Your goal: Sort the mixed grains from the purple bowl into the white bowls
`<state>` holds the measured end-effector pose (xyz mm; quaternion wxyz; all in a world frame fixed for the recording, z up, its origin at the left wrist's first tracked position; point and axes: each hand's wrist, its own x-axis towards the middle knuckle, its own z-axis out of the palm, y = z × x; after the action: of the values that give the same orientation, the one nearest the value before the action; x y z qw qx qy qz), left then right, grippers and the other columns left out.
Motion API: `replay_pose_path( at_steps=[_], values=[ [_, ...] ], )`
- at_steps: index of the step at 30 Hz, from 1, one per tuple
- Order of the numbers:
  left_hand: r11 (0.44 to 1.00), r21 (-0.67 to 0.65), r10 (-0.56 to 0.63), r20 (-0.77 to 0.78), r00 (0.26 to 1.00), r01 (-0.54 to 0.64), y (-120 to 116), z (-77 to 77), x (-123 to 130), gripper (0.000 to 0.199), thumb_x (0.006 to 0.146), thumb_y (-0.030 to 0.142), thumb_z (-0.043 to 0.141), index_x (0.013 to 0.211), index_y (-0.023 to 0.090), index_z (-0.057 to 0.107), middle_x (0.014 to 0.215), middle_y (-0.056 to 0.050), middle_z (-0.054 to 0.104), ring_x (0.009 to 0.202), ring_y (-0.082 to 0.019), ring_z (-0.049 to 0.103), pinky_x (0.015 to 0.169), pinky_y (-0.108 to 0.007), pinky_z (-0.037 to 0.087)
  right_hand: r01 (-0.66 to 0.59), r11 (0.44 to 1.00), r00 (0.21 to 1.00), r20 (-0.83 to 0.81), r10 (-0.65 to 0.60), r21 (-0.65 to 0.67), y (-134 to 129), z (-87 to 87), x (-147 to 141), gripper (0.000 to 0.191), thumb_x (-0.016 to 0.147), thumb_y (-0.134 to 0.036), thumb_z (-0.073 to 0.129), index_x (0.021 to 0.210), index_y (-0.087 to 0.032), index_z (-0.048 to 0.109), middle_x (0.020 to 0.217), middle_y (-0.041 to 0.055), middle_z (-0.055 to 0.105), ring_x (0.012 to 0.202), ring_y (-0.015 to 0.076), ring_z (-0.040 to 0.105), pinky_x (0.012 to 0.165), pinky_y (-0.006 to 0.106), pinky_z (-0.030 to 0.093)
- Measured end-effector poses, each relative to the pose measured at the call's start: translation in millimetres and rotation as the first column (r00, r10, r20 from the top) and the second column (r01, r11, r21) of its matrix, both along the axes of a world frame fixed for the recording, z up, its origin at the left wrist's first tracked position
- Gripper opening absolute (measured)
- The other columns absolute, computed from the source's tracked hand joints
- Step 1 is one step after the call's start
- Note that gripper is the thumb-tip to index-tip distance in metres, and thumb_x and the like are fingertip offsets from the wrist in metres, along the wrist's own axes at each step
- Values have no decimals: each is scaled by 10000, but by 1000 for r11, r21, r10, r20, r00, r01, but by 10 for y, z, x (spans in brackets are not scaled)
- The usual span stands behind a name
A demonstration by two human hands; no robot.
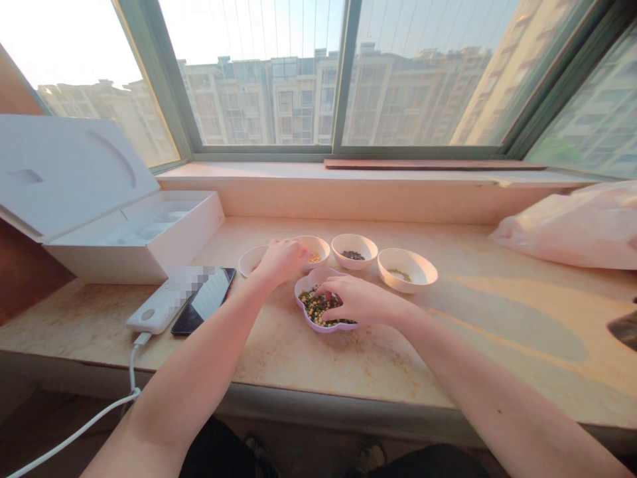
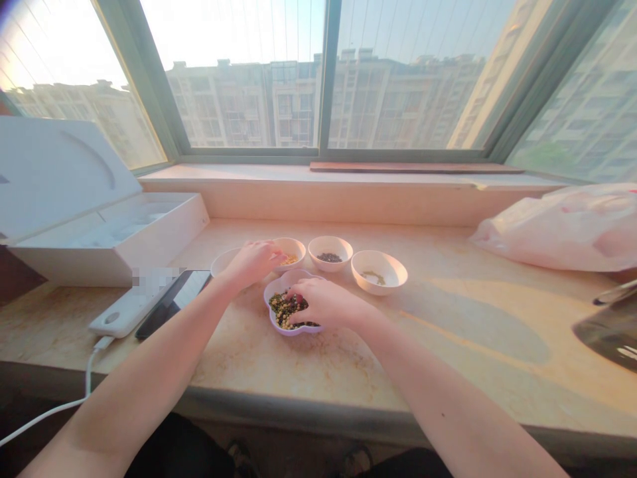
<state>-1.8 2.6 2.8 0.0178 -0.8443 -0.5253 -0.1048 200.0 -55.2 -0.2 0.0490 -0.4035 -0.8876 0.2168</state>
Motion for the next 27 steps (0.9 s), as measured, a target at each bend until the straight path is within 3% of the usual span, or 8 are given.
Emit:
replay_pose_path(
  at_steps=[4, 10, 27],
  values=[
    [1000, 13, 11, -7, 1000, -11, -20, 14, 11, 387, 1020, 299, 432, 916, 171, 782, 1063, -124, 760, 950, -260, 693, 905, -383, 458, 53, 997, 998, 19, -52, -48, 3, -13, 1, 115, 872, -284, 704, 924, -200, 764, 907, 50, 751, 758, 204, 653, 623, 304, 397],
    [1000, 19, 17, -1, 1000, -17, -28, 20, 23, 388, 1020, 291, 434, 914, 167, 786, 1045, -131, 767, 958, -262, 695, 894, -371, 467, 41, 998, 999, -28, -43, -56, 8, -6, 19, 147, 863, -154, 632, 854, -199, 772, 934, 49, 768, 802, 191, 671, 682, 289, 445],
    [1000, 29, 7, 51, 999, -8, 13, -24, 26, 359, 1012, 308, 472, 855, 181, 769, 996, -105, 774, 914, -251, 702, 846, -345, 474, 35, 999, 991, -128, -38, -30, 37, -91, 56, 192, 844, -96, 584, 909, -213, 722, 900, 21, 750, 794, 173, 657, 679, 278, 442]
  ],
)
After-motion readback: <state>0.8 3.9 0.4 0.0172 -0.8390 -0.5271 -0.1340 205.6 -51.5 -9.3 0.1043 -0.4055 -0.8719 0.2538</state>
